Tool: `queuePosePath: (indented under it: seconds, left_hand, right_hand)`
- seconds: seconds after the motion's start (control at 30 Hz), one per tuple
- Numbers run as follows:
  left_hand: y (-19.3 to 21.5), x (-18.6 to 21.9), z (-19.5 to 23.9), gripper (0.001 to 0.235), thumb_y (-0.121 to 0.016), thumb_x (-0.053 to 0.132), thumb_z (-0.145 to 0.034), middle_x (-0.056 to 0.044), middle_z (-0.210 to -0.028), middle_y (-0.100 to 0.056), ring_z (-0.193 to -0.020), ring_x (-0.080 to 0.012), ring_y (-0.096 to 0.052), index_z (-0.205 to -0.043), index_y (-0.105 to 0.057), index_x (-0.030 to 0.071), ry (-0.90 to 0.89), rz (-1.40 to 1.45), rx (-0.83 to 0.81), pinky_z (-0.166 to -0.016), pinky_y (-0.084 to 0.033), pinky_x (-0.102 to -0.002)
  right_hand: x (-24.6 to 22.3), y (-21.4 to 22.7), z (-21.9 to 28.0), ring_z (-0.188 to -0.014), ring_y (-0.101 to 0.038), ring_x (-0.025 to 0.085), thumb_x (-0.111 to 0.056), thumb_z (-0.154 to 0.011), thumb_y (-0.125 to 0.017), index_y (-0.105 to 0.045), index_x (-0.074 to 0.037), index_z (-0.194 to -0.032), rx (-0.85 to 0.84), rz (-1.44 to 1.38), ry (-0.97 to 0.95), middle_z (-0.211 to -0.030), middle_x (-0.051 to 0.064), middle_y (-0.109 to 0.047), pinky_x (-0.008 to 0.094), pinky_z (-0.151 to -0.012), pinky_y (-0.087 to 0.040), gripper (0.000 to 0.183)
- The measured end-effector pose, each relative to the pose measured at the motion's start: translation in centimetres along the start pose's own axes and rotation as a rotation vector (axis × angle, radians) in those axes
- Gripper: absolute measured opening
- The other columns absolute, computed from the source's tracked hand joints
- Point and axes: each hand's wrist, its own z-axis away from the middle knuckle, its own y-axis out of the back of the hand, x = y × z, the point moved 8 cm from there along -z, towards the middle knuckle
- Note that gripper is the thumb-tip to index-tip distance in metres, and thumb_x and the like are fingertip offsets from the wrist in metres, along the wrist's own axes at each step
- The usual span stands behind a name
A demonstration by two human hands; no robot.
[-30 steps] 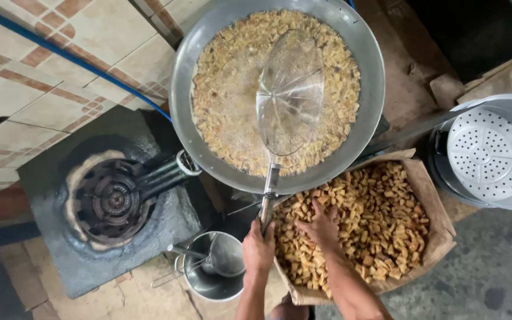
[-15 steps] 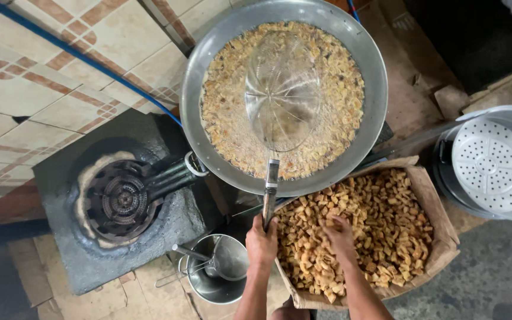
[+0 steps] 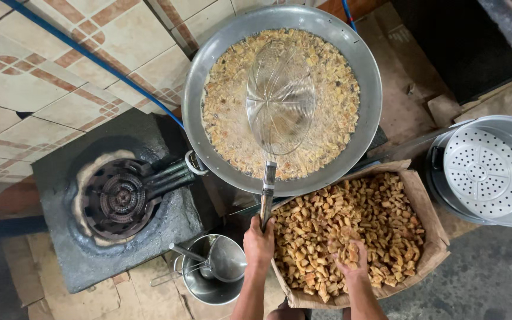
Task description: The person uses a large strainer to scoop fried food items from a container and transfers them into a large wok filled with oil. The person repeats this action multiple times and then wipes the handle of the strainer with a cloth.
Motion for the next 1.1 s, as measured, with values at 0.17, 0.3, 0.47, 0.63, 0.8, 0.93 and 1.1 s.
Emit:
queuePosePath:
  seconds: [0.17, 0.3, 0.47, 0.63, 0.8, 0.93, 1.1]
  left_hand:
    - [0.2, 0.0, 0.3, 0.035, -0.067, 0.038, -0.092, -0.022, -0.085, -0.075, -0.082, -0.0446, -0.071, -0.115, -0.065, 0.012, -0.041, 0.050, 0.045, -0.072, -0.055, -0.052]
    - [0.3, 0.0, 0.1, 0.031, -0.067, 0.037, -0.093, -0.019, -0.085, -0.077, -0.083, -0.0435, -0.072, -0.109, -0.065, 0.010, -0.048, 0.070, 0.030, -0.073, -0.056, -0.052]
    - [1.2, 0.4, -0.1, 0.029, -0.067, 0.036, -0.094, -0.021, -0.084, -0.075, -0.081, -0.0446, -0.071, -0.104, -0.065, 0.009, -0.050, 0.097, 0.070, -0.071, -0.054, -0.053]
    - [1.8, -0.1, -1.3, 0.028, -0.068, 0.035, -0.093, -0.023, -0.086, -0.073, -0.083, -0.0473, -0.068, -0.108, -0.066, 0.011, -0.013, 0.039, 0.095, -0.071, -0.053, -0.054]
    - [1.5, -1.0, -2.1, 0.028, -0.069, 0.034, -0.093, -0.023, -0.088, -0.073, -0.085, -0.0471, -0.068, -0.109, -0.066, 0.012, 0.029, 0.025, 0.103, -0.072, -0.053, -0.054]
    - [1.1, -0.6, -1.7, 0.030, -0.067, 0.035, -0.092, -0.022, -0.089, -0.073, -0.087, -0.0468, -0.068, -0.114, -0.064, 0.014, 0.020, 0.008, 0.101, -0.073, -0.054, -0.054]
    - [0.4, -0.4, -1.5, 0.033, -0.066, 0.036, -0.093, -0.022, -0.094, -0.074, -0.090, -0.0462, -0.068, -0.120, -0.065, 0.016, 0.058, -0.028, 0.073, -0.076, -0.053, -0.055]
  right_hand:
    - [-1.9, -6.2, 2.5, -0.080, -0.071, 0.031, -0.019, -0.089, -0.063, -0.064, -0.004, -0.115, -0.474, -0.145, 0.140, -0.100, 0.019, -0.069, 0.033, -0.059, -0.063, 0.030]
    - [-5.4, -20.6, 6.7, -0.066, -0.065, 0.020, -0.027, -0.101, -0.061, -0.063, -0.008, -0.091, -1.057, -0.137, 0.289, -0.084, 0.012, -0.065, 0.030, -0.053, -0.057, 0.022]
    - [-7.6, -38.4, 8.7, -0.088, -0.069, 0.028, -0.052, -0.090, -0.052, -0.065, -0.004, -0.118, -0.734, 0.248, 0.160, -0.101, 0.018, -0.067, 0.048, -0.073, -0.064, 0.057]
    - [-9.7, -37.7, 11.6, -0.105, -0.057, 0.032, -0.046, -0.094, -0.055, -0.043, -0.021, -0.146, -0.334, 0.344, 0.304, -0.121, 0.001, -0.054, 0.065, -0.084, -0.050, 0.060]
    - [-3.8, -22.8, 10.1, -0.088, -0.061, 0.042, -0.032, -0.103, -0.062, -0.064, 0.002, -0.112, -0.222, 0.808, 0.276, -0.104, 0.029, -0.064, 0.050, -0.069, -0.055, 0.035]
    - [3.4, -17.4, 8.4, -0.150, -0.023, 0.039, -0.040, -0.084, -0.084, -0.028, -0.021, -0.154, 0.032, 1.698, 0.285, -0.169, 0.018, 0.001, 0.053, -0.109, -0.047, 0.093]
    - [6.3, -16.1, 6.4, -0.151, 0.008, 0.059, -0.046, -0.070, -0.094, 0.003, -0.039, -0.161, 0.012, 2.039, 0.366, -0.165, 0.031, 0.013, 0.081, -0.111, -0.018, 0.133]
